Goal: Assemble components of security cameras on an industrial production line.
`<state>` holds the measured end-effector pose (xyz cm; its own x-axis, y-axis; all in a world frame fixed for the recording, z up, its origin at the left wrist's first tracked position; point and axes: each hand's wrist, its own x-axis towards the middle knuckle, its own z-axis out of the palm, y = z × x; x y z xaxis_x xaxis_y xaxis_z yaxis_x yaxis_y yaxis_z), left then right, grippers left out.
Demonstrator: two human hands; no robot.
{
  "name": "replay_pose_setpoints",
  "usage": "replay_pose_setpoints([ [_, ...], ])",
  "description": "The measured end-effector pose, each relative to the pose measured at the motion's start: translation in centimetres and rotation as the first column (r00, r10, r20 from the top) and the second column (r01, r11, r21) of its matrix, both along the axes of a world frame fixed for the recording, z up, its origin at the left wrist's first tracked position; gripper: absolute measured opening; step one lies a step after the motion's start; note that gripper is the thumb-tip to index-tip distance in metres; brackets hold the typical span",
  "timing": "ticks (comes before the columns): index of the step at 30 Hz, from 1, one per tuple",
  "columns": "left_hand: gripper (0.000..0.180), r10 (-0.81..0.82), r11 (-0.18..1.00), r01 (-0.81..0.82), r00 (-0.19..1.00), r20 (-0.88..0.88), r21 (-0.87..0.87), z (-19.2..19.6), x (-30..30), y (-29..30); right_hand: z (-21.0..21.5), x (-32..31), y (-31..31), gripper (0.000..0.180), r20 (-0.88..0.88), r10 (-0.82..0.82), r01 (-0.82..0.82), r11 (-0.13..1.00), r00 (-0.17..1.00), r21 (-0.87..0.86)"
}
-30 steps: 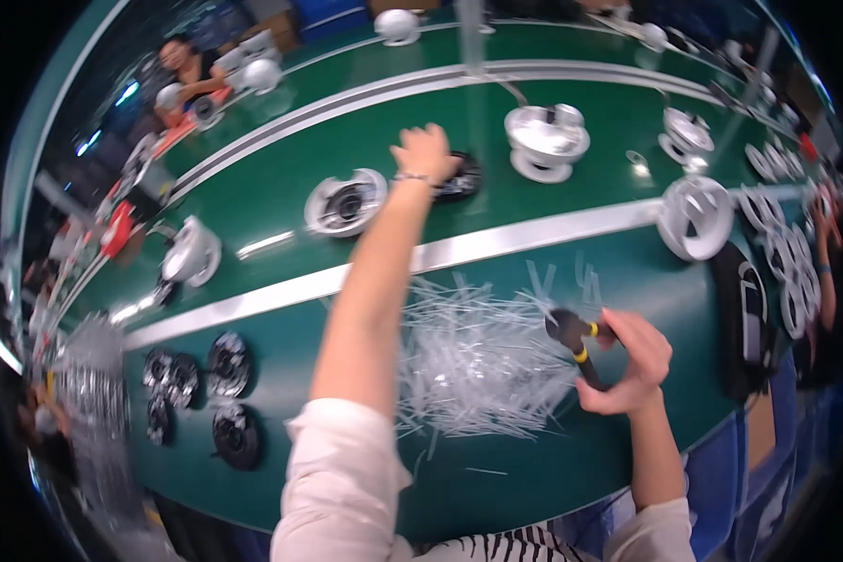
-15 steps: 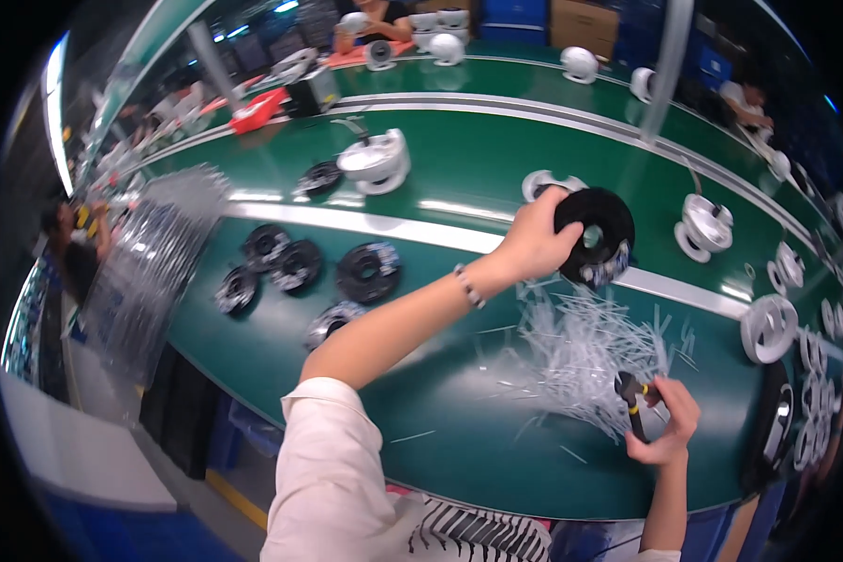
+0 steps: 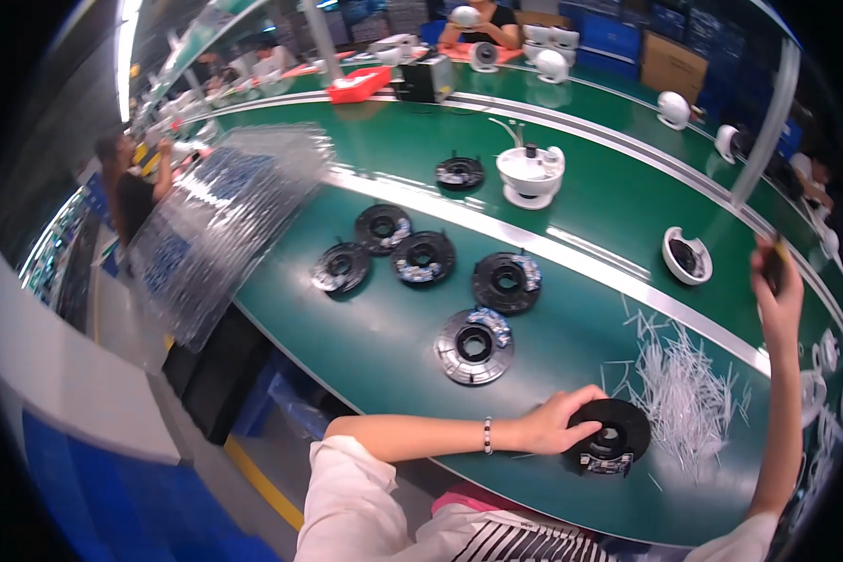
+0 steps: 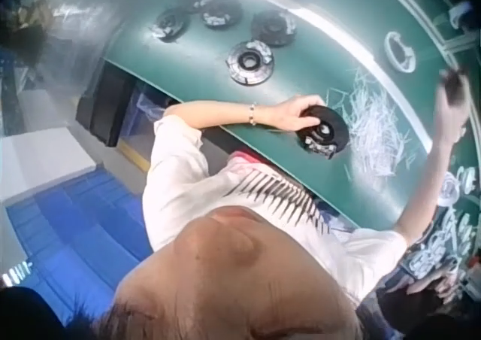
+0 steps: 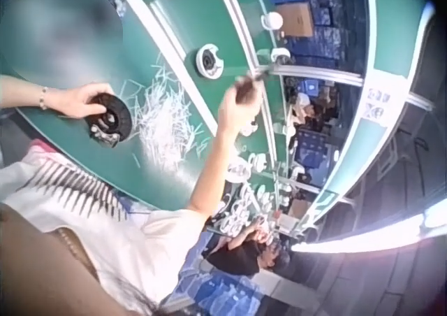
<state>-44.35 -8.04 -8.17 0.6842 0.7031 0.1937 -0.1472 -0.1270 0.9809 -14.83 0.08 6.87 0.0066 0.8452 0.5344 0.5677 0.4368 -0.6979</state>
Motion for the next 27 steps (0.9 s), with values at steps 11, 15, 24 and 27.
replay_pose_setpoints([
  [11,0.022,-0.216,0.912,0.202,0.976,0.002,-0.357,-1.6,-1.0,1.8,4.7,-16.7,23.2,0.033,0.925,-0.368,-0.167,0.910,0.091,0.379],
  [15,0.022,-0.202,0.946,0.203,0.979,0.032,-0.254,-1.4,-1.2,1.5,3.1,-19.7,27.2,0.029,0.967,-0.255,-0.231,0.941,0.003,0.249],
  [24,0.023,-0.248,0.927,0.241,0.969,0.011,-0.288,-1.2,-1.3,1.9,1.7,-21.5,30.4,0.030,0.962,-0.146,-0.296,0.952,-0.230,0.074],
  [27,0.023,-0.252,0.926,0.230,0.967,-0.037,-0.300,-1.1,-1.3,2.0,1.2,-20.9,30.5,0.027,0.952,-0.166,-0.303,0.949,-0.258,0.083],
])
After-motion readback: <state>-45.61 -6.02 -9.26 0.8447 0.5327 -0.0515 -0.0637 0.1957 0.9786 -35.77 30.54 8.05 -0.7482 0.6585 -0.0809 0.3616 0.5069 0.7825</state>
